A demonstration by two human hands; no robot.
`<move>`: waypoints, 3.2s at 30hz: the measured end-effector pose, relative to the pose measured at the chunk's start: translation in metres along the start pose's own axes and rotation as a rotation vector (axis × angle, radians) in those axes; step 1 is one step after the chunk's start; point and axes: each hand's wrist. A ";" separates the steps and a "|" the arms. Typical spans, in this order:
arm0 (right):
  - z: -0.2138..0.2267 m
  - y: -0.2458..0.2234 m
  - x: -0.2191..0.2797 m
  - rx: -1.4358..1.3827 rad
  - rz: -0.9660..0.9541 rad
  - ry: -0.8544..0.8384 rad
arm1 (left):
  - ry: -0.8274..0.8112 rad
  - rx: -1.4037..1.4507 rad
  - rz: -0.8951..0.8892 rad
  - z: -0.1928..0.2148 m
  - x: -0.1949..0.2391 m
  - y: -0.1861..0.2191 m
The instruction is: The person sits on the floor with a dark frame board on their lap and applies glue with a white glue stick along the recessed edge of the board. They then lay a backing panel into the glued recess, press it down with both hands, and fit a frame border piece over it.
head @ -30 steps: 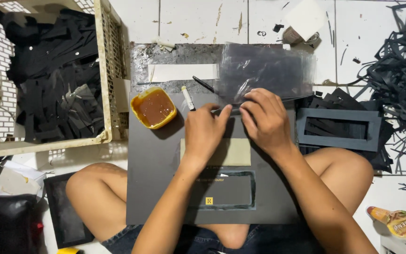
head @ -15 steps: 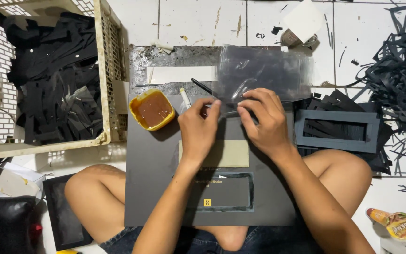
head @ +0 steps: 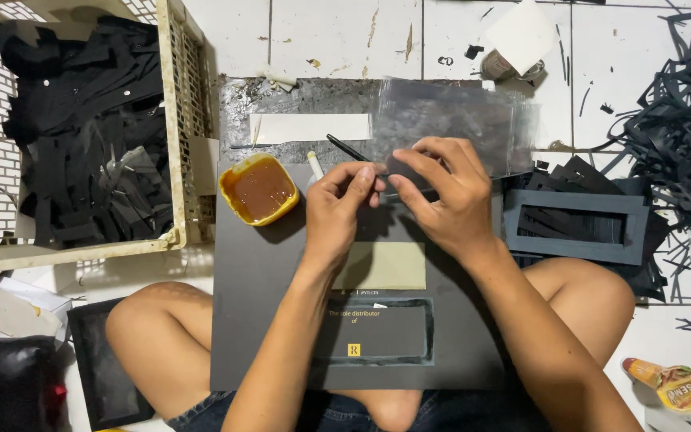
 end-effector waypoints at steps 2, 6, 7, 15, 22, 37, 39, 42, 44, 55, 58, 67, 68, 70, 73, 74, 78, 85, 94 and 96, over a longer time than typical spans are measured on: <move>0.000 0.002 0.000 -0.001 -0.002 -0.006 | -0.014 0.019 0.001 0.000 -0.001 0.000; 0.005 -0.002 -0.002 0.017 -0.001 -0.012 | -0.040 0.072 0.002 -0.001 -0.002 0.000; 0.005 -0.001 -0.003 0.017 -0.001 -0.013 | -0.040 0.072 0.002 -0.002 -0.001 0.001; 0.012 -0.003 -0.007 0.060 0.099 0.017 | -0.075 0.025 -0.047 -0.009 0.002 0.006; 0.017 -0.004 -0.012 0.036 0.065 0.020 | -0.051 0.157 -0.040 -0.019 -0.004 0.006; 0.034 -0.016 -0.029 0.046 0.010 -0.145 | -0.162 0.054 -0.130 -0.027 -0.007 0.016; 0.036 -0.020 -0.031 -0.012 -0.048 -0.173 | -0.174 0.075 -0.121 -0.029 -0.008 0.016; 0.038 -0.024 -0.033 -0.058 -0.089 -0.183 | -0.176 0.070 -0.109 -0.029 -0.008 0.018; 0.037 -0.018 -0.031 -0.071 -0.088 -0.202 | -0.164 0.080 -0.092 -0.028 -0.008 0.018; 0.028 0.004 -0.022 -0.099 -0.051 -0.248 | -0.108 0.103 -0.050 -0.028 -0.006 0.014; 0.022 0.015 -0.009 -0.047 -0.150 -0.155 | -0.113 0.047 -0.039 -0.022 -0.009 0.007; 0.107 0.047 -0.014 -0.597 -0.598 0.477 | -0.087 -0.045 0.107 0.004 -0.010 0.019; 0.117 0.060 -0.011 -0.579 -0.657 0.609 | -0.008 -0.105 0.038 0.007 -0.007 0.025; 0.129 0.076 -0.008 -0.555 -0.708 0.753 | 0.061 -0.163 -0.032 0.011 0.005 0.039; 0.120 0.063 -0.016 -0.379 -0.436 0.743 | 0.178 -0.023 -0.089 0.015 0.026 0.059; 0.109 0.043 -0.024 -0.189 -0.252 0.638 | 0.191 0.044 -0.130 0.017 0.030 0.060; 0.051 0.023 -0.014 -0.023 -0.177 0.211 | 0.239 0.239 -0.233 0.026 0.038 0.064; 0.053 0.000 0.010 -0.540 -0.568 -0.045 | 0.254 0.270 -0.244 0.032 0.051 0.066; 0.082 -0.064 0.034 -0.629 -0.732 0.008 | 0.058 -0.352 -0.155 0.011 0.051 0.079; 0.081 -0.075 0.050 -0.276 -0.400 0.092 | 0.029 -0.424 -0.073 0.005 0.055 0.078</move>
Point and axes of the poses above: each hand's wrist, its own x-axis away from the middle knuckle, its own z-axis out of the back of the hand, y = z × x, and after that the axes turned 10 degrees about -z, right-handed
